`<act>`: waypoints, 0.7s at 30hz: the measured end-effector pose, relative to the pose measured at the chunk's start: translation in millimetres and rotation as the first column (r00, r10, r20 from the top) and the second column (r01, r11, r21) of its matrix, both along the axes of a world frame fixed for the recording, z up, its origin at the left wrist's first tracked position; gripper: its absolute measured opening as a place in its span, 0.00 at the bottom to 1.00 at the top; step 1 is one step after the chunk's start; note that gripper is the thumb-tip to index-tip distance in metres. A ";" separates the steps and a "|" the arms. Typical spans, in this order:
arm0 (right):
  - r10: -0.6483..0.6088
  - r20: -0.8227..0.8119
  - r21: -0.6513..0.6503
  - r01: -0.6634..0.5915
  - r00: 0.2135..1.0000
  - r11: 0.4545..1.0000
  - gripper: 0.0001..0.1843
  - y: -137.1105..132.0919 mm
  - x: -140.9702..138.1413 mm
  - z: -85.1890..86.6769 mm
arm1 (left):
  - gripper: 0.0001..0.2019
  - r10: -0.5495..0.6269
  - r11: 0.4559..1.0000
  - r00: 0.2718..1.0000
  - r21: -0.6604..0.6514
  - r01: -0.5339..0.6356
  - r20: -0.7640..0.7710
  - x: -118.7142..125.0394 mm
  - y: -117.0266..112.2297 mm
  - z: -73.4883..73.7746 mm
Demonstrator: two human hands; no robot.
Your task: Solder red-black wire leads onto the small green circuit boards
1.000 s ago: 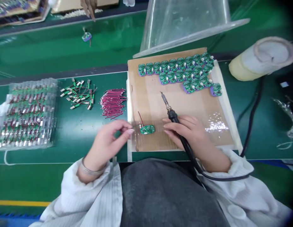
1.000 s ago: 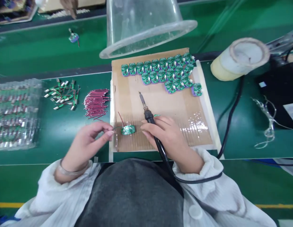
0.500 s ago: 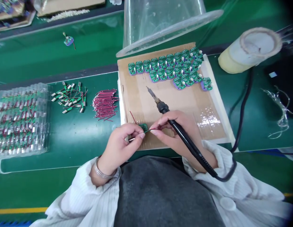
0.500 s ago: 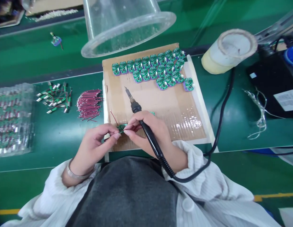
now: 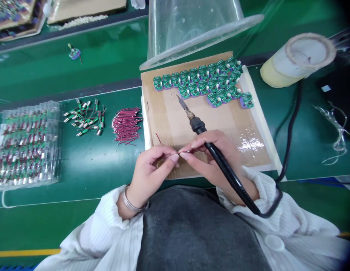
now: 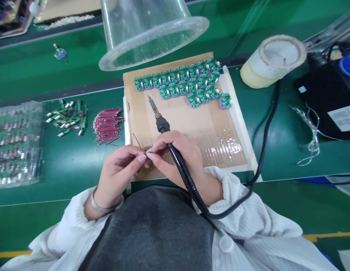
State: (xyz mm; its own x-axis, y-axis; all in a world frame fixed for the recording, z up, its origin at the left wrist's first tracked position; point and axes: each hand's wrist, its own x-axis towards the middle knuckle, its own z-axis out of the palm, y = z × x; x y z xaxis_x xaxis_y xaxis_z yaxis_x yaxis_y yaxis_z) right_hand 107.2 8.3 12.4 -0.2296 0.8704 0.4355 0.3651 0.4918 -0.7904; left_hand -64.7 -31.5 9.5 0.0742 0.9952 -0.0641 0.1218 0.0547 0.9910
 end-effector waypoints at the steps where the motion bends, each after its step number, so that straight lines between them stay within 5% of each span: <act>1: -0.006 0.008 0.007 0.006 1.000 1.000 0.12 -0.2 0.0 0.0 | 0.04 0.012 1.000 1.000 -0.002 -0.012 0.000 0.4 -0.3 0.0; 11: 0.022 0.011 -0.014 -0.022 1.000 1.000 0.11 -1.7 1.7 -2.1 | 0.04 0.064 0.995 0.998 0.074 -0.063 -0.016 3.4 -1.8 -1.2; 17: 0.065 -0.267 -0.231 -0.129 0.961 0.964 0.15 -5.3 2.8 -10.5 | 0.07 0.035 0.997 0.993 0.076 -0.026 -0.115 3.8 -1.0 1.2; 21: 0.019 -0.078 -0.154 -0.031 0.997 0.988 0.11 -3.0 3.4 -5.2 | 0.05 0.015 0.998 0.989 0.058 -0.007 -0.146 3.9 -1.4 2.0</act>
